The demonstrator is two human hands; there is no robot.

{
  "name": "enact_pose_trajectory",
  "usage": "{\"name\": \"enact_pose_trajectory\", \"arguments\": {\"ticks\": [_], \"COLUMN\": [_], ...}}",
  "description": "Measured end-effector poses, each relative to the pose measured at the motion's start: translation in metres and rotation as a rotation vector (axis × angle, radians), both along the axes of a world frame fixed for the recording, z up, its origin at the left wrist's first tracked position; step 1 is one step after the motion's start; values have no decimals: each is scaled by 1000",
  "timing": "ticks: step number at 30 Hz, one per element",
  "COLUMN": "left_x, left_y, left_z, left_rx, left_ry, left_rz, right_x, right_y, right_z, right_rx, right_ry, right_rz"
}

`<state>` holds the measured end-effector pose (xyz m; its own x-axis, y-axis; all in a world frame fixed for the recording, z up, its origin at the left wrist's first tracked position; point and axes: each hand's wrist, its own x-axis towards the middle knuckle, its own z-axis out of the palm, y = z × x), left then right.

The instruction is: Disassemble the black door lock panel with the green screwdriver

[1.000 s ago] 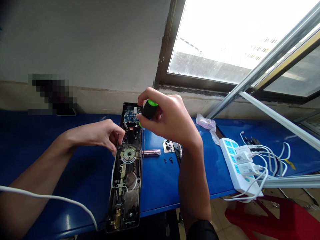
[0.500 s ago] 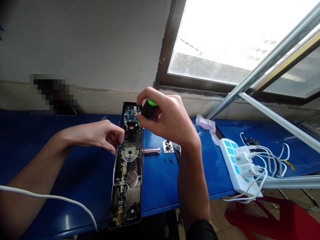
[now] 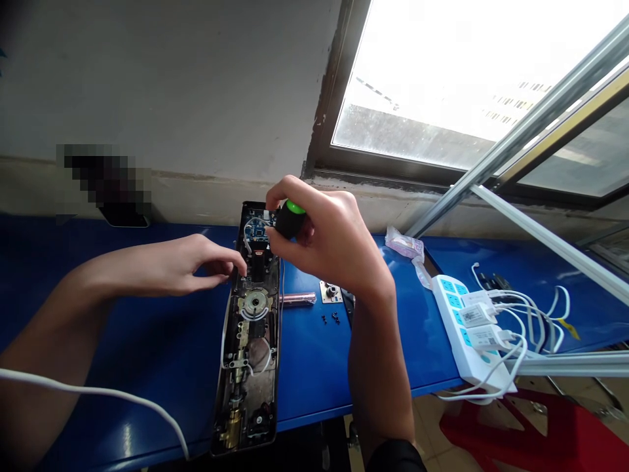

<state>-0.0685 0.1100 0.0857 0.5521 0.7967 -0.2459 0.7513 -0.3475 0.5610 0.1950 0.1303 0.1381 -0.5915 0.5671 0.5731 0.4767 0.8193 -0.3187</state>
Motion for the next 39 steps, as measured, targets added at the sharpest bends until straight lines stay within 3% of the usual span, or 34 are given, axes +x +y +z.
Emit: {"name": "enact_pose_trajectory", "arguments": {"ticks": [7, 10, 15, 23, 29, 35, 39], "left_x": [1, 1, 1, 3, 1, 2, 5], "left_y": [6, 6, 7, 11, 12, 9, 7], "left_z": [-4, -4, -7, -14, -19, -24, -27], "left_rx": [185, 194, 172, 334, 353, 391, 307], "left_ry": [-39, -50, -51, -65, -44, 19, 49], "left_rz": [141, 164, 157, 82, 76, 222, 300], "right_x": [-3, -4, -5, -5, -7, -12, -16], "right_y": [0, -1, -1, -1, 0, 0, -1], "right_z": [-1, -1, -1, -4, -4, -8, -10], "right_rx": [19, 33, 52, 97, 116, 233, 269], "right_ry": [-2, -4, 0, 23, 6, -2, 0], "right_rz": [-34, -35, -17, -15, 15, -14, -20]}}
